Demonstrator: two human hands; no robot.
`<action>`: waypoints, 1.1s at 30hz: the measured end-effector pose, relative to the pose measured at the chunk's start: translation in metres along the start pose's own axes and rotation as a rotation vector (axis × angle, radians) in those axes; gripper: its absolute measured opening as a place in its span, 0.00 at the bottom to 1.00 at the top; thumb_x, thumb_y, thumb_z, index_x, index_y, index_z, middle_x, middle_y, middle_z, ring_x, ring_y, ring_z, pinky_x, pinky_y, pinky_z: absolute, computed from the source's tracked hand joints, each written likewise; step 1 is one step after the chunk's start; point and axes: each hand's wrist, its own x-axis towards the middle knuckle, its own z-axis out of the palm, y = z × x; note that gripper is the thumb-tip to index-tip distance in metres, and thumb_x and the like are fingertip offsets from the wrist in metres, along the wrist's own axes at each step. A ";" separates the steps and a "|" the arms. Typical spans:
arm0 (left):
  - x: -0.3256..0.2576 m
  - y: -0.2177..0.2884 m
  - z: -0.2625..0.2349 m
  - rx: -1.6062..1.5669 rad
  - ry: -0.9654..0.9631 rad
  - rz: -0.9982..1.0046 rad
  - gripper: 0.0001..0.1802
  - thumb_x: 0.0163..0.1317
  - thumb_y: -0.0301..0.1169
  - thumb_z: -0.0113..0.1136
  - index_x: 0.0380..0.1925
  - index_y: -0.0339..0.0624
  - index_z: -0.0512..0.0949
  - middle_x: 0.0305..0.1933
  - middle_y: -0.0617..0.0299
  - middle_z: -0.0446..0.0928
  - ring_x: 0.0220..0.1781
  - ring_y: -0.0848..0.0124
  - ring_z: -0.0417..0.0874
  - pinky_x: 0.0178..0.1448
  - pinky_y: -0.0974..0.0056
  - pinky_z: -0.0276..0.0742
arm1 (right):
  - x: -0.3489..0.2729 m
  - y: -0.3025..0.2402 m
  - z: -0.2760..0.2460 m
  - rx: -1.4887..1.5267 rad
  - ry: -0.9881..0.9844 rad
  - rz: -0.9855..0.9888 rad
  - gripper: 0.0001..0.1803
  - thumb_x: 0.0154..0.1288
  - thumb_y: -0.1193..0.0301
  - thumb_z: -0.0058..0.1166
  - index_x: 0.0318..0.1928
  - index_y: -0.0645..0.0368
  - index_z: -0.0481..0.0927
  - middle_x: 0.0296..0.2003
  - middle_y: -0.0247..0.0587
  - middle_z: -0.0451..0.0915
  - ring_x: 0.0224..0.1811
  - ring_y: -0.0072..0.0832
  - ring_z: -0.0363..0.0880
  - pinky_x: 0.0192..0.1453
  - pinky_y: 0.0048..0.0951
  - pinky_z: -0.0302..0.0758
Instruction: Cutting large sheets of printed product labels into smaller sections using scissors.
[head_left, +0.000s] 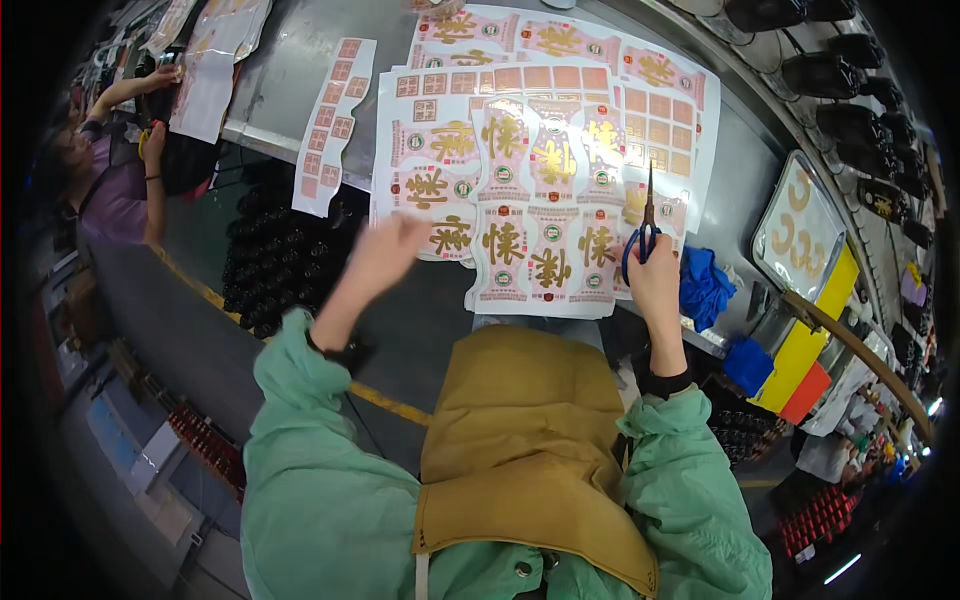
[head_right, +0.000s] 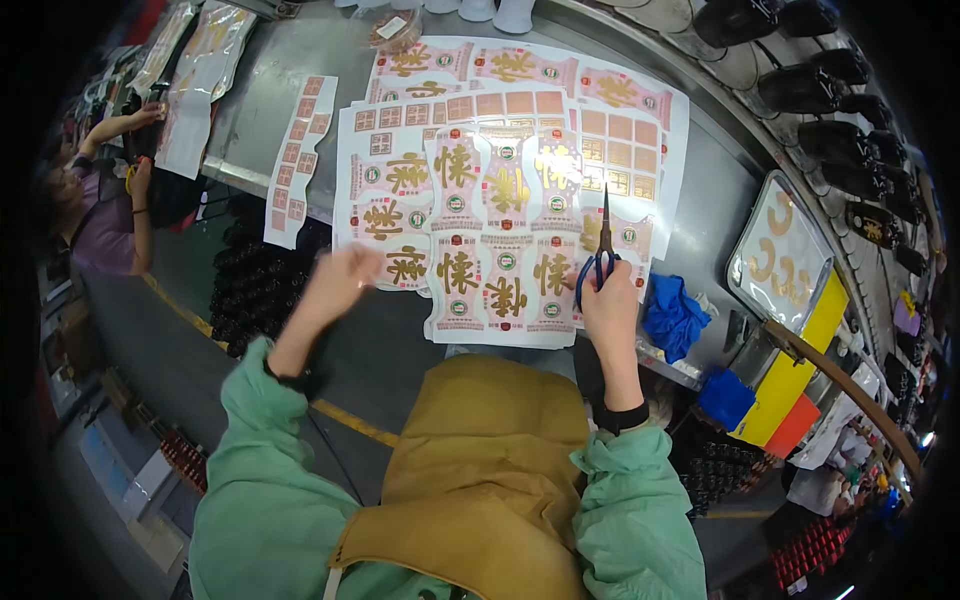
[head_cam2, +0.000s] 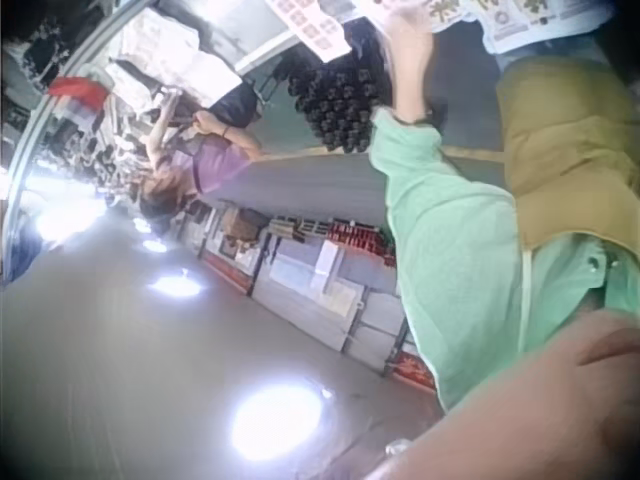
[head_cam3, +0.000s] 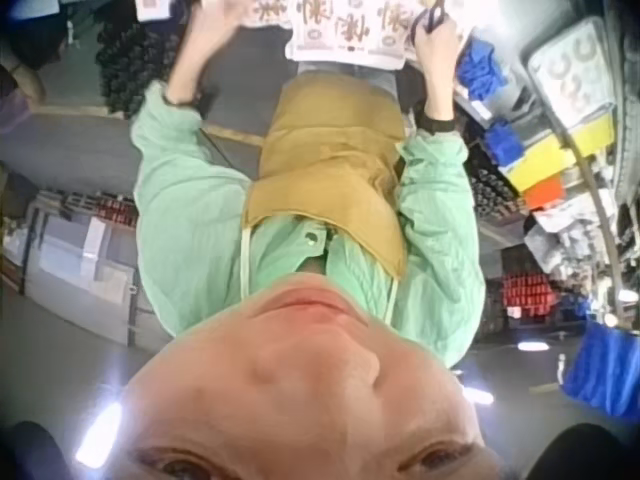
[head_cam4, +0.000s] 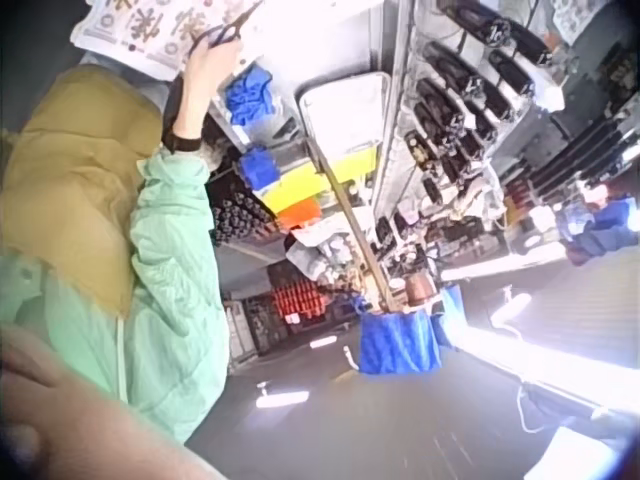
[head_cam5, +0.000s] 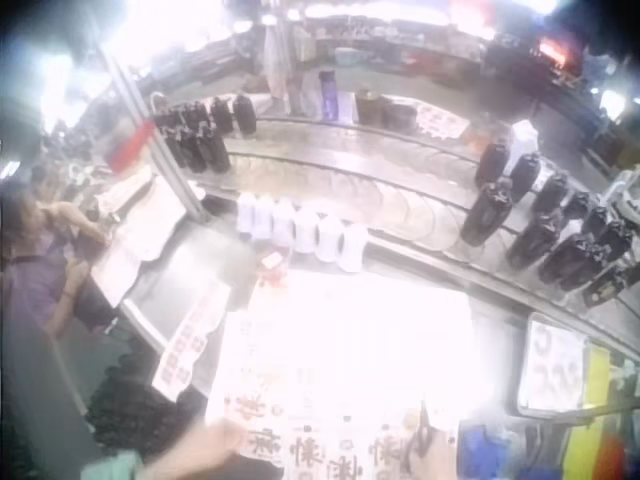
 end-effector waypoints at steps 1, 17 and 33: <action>-0.031 0.030 0.010 0.001 -0.299 -0.018 0.20 0.62 0.37 0.60 0.45 0.29 0.75 0.41 0.49 0.82 0.41 0.69 0.83 0.46 0.64 0.78 | 0.001 0.003 0.001 -0.002 -0.015 -0.010 0.22 0.53 0.64 0.67 0.35 0.67 0.69 0.25 0.49 0.79 0.29 0.46 0.80 0.35 0.41 0.74; -0.081 0.055 0.098 -1.014 0.042 -0.012 0.21 0.66 0.19 0.48 0.59 0.32 0.59 0.46 0.51 0.80 0.44 0.72 0.82 0.45 0.70 0.77 | -0.018 -0.009 0.001 0.157 -0.068 -0.033 0.24 0.51 0.61 0.69 0.36 0.67 0.72 0.26 0.49 0.79 0.28 0.42 0.79 0.34 0.38 0.73; -0.034 0.111 0.150 -0.662 0.312 0.123 0.34 0.56 0.33 0.67 0.58 0.28 0.64 0.53 0.50 0.72 0.49 0.66 0.77 0.52 0.62 0.75 | -0.060 0.084 -0.213 0.847 -0.009 0.112 0.24 0.56 0.81 0.60 0.55 0.66 0.70 0.47 0.43 0.80 0.45 0.28 0.81 0.52 0.27 0.76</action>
